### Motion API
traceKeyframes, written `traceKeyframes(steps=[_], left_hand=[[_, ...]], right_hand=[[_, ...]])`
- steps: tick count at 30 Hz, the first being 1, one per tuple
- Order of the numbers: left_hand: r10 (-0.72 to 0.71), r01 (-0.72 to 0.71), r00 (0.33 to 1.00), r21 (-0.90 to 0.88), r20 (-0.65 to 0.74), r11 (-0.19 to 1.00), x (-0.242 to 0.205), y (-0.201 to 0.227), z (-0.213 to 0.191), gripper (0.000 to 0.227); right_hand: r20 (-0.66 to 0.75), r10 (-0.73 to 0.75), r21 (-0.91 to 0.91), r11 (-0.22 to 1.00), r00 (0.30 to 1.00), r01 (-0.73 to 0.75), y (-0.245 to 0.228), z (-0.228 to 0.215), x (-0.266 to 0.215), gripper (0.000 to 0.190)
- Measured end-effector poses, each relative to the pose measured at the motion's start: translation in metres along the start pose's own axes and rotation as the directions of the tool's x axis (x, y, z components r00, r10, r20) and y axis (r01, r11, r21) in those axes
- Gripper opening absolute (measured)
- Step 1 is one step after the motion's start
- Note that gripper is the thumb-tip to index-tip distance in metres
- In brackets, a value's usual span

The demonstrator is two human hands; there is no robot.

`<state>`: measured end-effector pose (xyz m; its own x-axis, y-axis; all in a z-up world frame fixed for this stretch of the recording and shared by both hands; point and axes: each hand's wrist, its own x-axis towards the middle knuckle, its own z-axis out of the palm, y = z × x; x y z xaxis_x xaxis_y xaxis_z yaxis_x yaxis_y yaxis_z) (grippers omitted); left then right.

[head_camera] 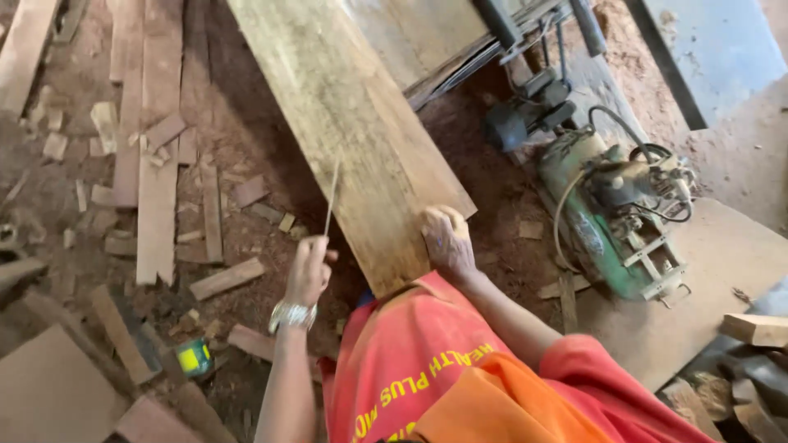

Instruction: The person measures a long wooden plank using a metal square ruler on a table saw. They then use a hammer to tap a metal guide rail on the saw table, adjusting its position while checking alignment with the ruler. Finally, the person picks up and compares two smaller cut pieces of wood.

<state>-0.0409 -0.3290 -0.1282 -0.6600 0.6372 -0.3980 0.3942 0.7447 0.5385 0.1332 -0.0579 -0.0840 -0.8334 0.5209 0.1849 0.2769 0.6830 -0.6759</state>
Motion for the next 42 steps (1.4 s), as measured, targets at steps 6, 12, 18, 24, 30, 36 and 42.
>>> traceKeyframes(steps=[6,12,18,24,30,36,42], left_hand=[[-0.157,0.203,0.978,-0.447,0.139,0.871,-0.031,0.051,-0.069,0.063],[0.175,-0.179,0.980,-0.027,-0.091,0.984,-0.028,0.069,-0.072,0.050],[0.274,-0.252,0.952,0.161,-0.138,0.954,-0.019,0.079,-0.074,0.048],[0.278,-0.269,0.949,0.075,-0.152,0.960,-0.017,0.070,-0.063,0.047],[0.258,-0.250,0.951,0.066,-0.169,0.966,-0.018,0.077,-0.065,0.042],[0.210,-0.199,0.965,0.079,-0.157,0.977,-0.022,0.087,-0.070,0.039],[0.156,-0.142,0.982,0.130,-0.106,0.981,-0.019,0.090,-0.068,0.040]], right_hand=[[-0.029,0.218,0.157,0.965,0.975,-0.211,0.002,0.020,-0.019,0.026],[-0.044,0.191,0.152,0.971,0.981,-0.183,-0.004,0.014,-0.015,0.025],[-0.093,0.083,0.106,0.992,0.992,-0.073,-0.007,0.013,-0.013,0.024],[-0.044,-0.001,0.043,0.999,0.999,0.003,-0.008,0.010,-0.012,0.020],[-0.028,0.048,0.115,0.992,0.998,-0.044,-0.008,0.012,-0.013,0.022],[-0.009,0.017,0.083,0.996,1.000,-0.016,-0.003,0.012,-0.015,0.022],[0.009,-0.054,0.013,0.998,0.998,0.054,-0.003,0.010,-0.012,0.019]])
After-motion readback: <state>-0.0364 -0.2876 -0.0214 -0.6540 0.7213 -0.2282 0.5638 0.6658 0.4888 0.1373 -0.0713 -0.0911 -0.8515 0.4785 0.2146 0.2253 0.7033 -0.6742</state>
